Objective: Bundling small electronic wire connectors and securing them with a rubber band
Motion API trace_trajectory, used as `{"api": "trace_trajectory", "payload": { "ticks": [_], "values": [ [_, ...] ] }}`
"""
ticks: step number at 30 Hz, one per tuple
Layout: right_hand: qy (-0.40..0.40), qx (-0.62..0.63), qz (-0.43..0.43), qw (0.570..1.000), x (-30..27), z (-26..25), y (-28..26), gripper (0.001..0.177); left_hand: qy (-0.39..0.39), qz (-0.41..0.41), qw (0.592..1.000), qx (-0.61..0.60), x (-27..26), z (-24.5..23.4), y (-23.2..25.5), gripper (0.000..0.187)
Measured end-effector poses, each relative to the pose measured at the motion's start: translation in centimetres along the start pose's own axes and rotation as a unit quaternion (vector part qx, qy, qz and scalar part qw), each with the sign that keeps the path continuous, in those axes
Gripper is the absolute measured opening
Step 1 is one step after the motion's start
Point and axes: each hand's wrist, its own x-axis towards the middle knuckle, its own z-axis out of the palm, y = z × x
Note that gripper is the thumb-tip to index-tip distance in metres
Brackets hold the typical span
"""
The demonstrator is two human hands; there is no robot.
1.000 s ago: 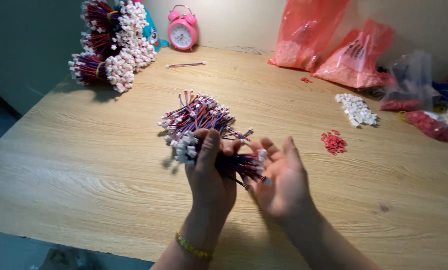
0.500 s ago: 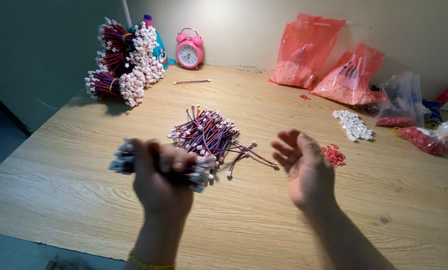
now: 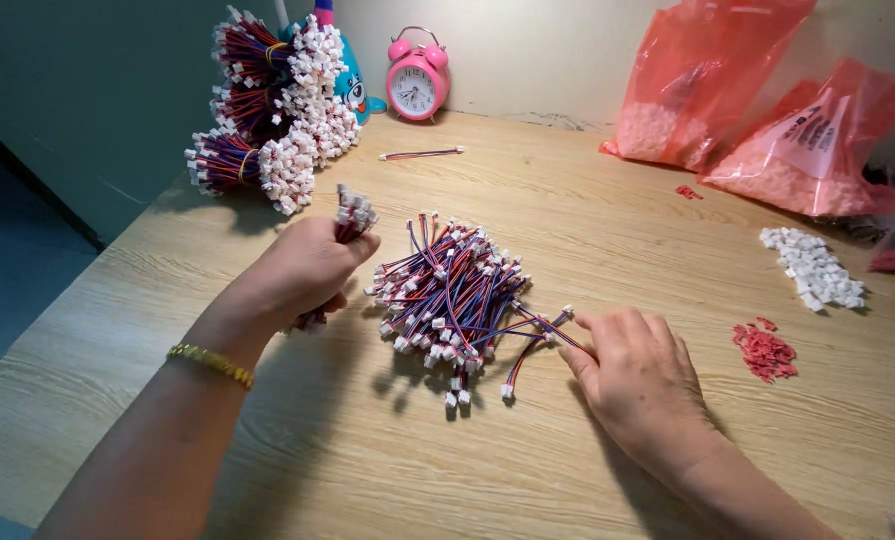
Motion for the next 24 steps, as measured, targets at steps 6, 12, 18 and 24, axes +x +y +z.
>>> {"api": "trace_trajectory", "payload": {
  "ticks": [6,12,18,24],
  "values": [
    [-0.152,-0.054,0.063,0.985,0.4,-0.4,-0.4,0.044,-0.097,-0.005,0.991,0.091,3.7,1.5,-0.1,0.041],
    [-0.234,-0.047,0.097,0.966,4.6,-0.5,-2.0,0.034,-0.133,0.007,0.981,0.143,0.5,4.1,0.9,0.040],
    [-0.299,-0.006,0.081,0.951,10.0,-1.6,0.8,0.026,-0.197,0.039,0.980,0.012,-0.1,10.1,1.8,0.028],
    [-0.287,0.087,0.060,0.952,14.7,-0.4,6.2,0.025,-0.208,-0.029,0.944,-0.254,1.1,16.6,4.6,0.028]
  ]
}}
